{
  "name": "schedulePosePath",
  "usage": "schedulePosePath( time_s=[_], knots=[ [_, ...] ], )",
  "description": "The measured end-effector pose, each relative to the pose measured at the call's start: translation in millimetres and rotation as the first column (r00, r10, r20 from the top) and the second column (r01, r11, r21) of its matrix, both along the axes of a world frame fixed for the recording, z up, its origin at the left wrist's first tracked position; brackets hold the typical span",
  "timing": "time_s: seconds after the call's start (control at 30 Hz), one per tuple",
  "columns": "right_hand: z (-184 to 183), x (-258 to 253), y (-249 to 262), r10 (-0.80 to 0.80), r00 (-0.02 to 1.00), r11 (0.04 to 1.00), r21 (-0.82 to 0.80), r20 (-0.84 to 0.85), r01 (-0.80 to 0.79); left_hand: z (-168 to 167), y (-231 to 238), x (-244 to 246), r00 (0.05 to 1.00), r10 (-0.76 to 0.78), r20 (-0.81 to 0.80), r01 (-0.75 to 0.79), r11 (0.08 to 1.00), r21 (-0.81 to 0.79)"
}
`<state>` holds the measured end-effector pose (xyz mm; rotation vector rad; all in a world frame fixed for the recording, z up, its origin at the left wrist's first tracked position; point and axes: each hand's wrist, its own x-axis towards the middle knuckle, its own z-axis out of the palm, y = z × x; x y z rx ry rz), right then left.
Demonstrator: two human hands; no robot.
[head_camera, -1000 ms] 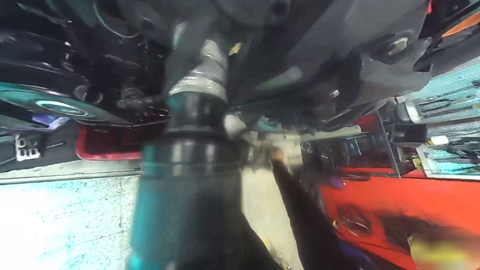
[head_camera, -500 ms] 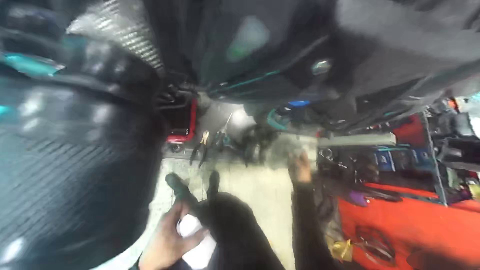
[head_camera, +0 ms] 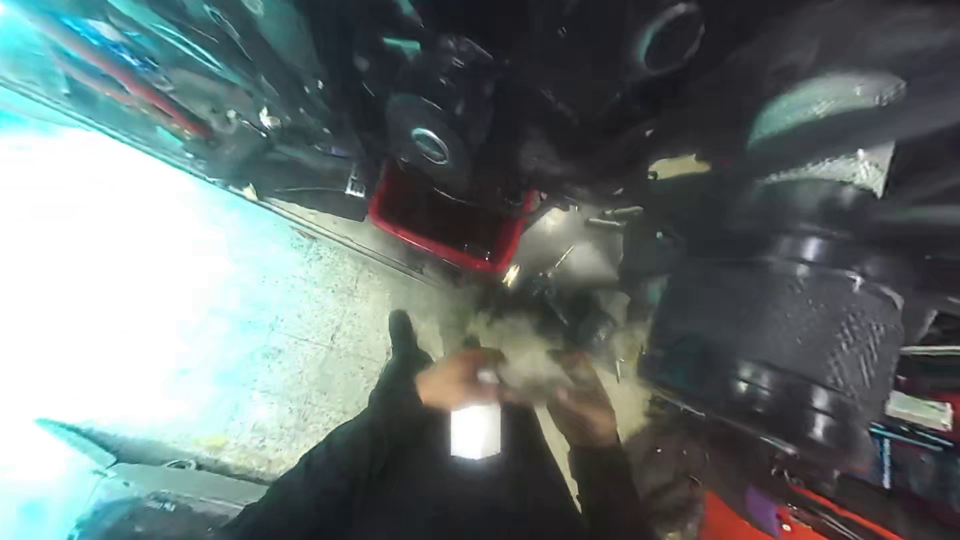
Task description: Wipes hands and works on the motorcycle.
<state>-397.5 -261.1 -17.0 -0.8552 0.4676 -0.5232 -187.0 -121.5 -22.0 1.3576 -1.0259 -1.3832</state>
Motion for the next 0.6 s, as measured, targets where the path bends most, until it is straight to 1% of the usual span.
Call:
schedulePosePath(
  time_s=[0.03,0.07,0.1,0.13,0.17,0.2,0.23,0.27,0.37,0.4,0.43,0.47,0.5,0.53,0.57,0.6],
  knots=[
    [4,11,1,0.0,0.997,0.983,-0.184,-0.075,-0.014,-3,5,11,0.999,0.015,-0.05,-0.018,0.999,-0.045],
    [9,19,0,-0.003,0.981,0.911,-0.406,-0.195,-0.078,-4,12,21,0.995,0.046,-0.09,-0.051,0.997,-0.054],
    [16,26,-1,-0.011,0.947,0.789,-0.584,-0.322,-0.19,-4,19,33,0.99,0.083,-0.113,-0.088,0.995,-0.045],
    [23,34,-3,-0.01,0.904,0.688,-0.659,-0.428,-0.304,-5,27,43,0.985,0.119,-0.125,-0.123,0.992,-0.03],
    [29,40,-5,0.004,0.858,0.621,-0.672,-0.513,-0.404,-7,35,54,0.981,0.142,-0.133,-0.146,0.989,-0.02],
    [32,46,-6,0.023,0.811,0.571,-0.659,-0.584,-0.491,-9,42,64,0.978,0.157,-0.14,-0.161,0.987,-0.018],
    [34,52,-6,0.052,0.777,0.541,-0.636,-0.627,-0.55,-11,50,73,0.976,0.166,-0.144,-0.171,0.985,-0.023],
    [36,59,-5,0.1,0.765,0.532,-0.616,-0.636,-0.581,-13,56,83,0.973,0.178,-0.144,-0.184,0.983,-0.026],
    [42,82,-1,0.332,0.791,0.562,-0.566,-0.513,-0.603,-14,74,107,0.97,0.216,-0.116,-0.219,0.976,-0.013],
    [42,89,3,0.378,0.785,0.556,-0.558,-0.49,-0.616,-15,79,114,0.969,0.216,-0.115,-0.219,0.976,-0.009],
    [41,93,8,0.4,0.776,0.542,-0.557,-0.487,-0.629,-17,85,118,0.968,0.221,-0.115,-0.223,0.975,-0.003],
    [39,96,13,0.414,0.776,0.547,-0.551,-0.476,-0.63,-19,91,123,0.968,0.228,-0.104,-0.229,0.973,0.001],
    [37,99,15,0.423,0.793,0.598,-0.522,-0.439,-0.608,-23,96,130,0.967,0.241,-0.083,-0.242,0.97,-0.001],
    [34,98,17,0.396,0.824,0.679,-0.475,-0.405,-0.56,-28,104,135,0.966,0.25,-0.07,-0.251,0.968,-0.004],
    [29,95,18,0.292,0.86,0.767,-0.435,-0.419,-0.472,-32,112,139,0.962,0.262,-0.073,-0.262,0.965,0.007],
    [23,91,19,0.086,0.859,0.835,-0.434,-0.504,-0.338,-35,121,142,0.957,0.279,-0.083,-0.276,0.96,0.037]
  ],
)
